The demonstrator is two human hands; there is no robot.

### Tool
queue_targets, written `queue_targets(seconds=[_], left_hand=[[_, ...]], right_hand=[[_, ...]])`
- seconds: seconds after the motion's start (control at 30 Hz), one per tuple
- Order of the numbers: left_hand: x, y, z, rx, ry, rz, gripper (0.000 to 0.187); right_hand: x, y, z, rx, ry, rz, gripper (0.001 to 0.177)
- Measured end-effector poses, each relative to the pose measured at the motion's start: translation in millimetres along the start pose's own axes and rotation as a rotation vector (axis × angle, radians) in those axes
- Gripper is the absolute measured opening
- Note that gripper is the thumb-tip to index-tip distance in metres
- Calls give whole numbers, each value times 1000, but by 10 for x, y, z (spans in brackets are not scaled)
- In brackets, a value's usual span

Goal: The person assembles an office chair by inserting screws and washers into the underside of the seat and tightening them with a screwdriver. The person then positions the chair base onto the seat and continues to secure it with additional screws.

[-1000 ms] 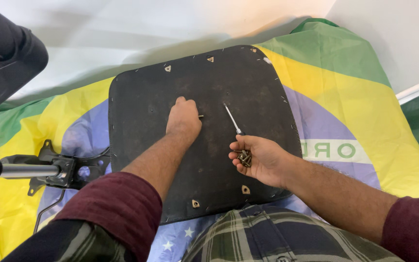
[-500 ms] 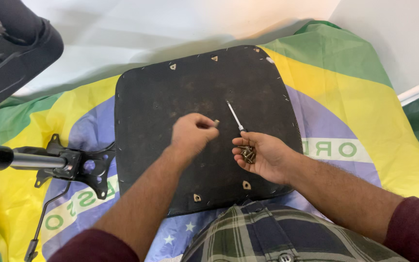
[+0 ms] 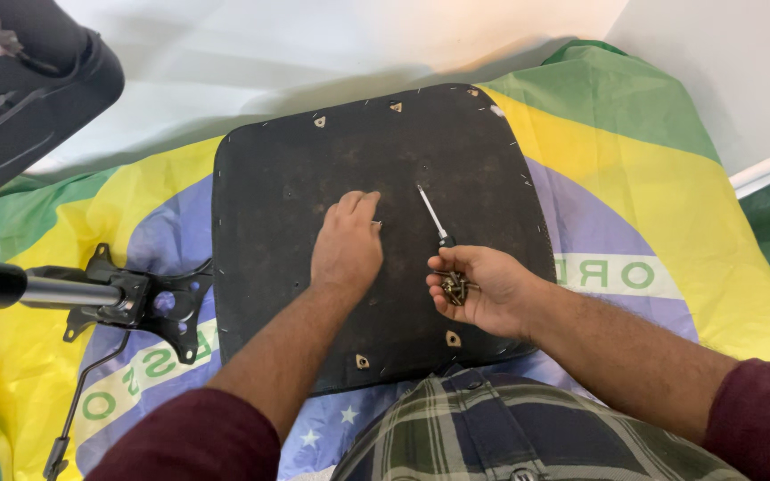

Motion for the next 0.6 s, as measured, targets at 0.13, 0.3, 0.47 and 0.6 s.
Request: queue_targets(seconds=[0.13,0.3,0.47,0.6], left_hand=[[261,268,35,323,-87,-75,20],[326,218,118,413,-365,-54,16],[51,152,189,518,-486,363,18],[-27,3,305,459,-494,268,19]], right_hand=[[27,-4,55,-25,-3,31,29],[45,-22,138,-85,-5,58,33],[43,14,138,-42,-12,47,39],[16,41,121,-32,-2,59,41]])
Point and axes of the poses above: each hand's wrist, its own z-axis away from the middle knuckle, its own y-axis out of the palm, x = y × z, the point moved 6 cm from there along -z, towards the middle knuckle
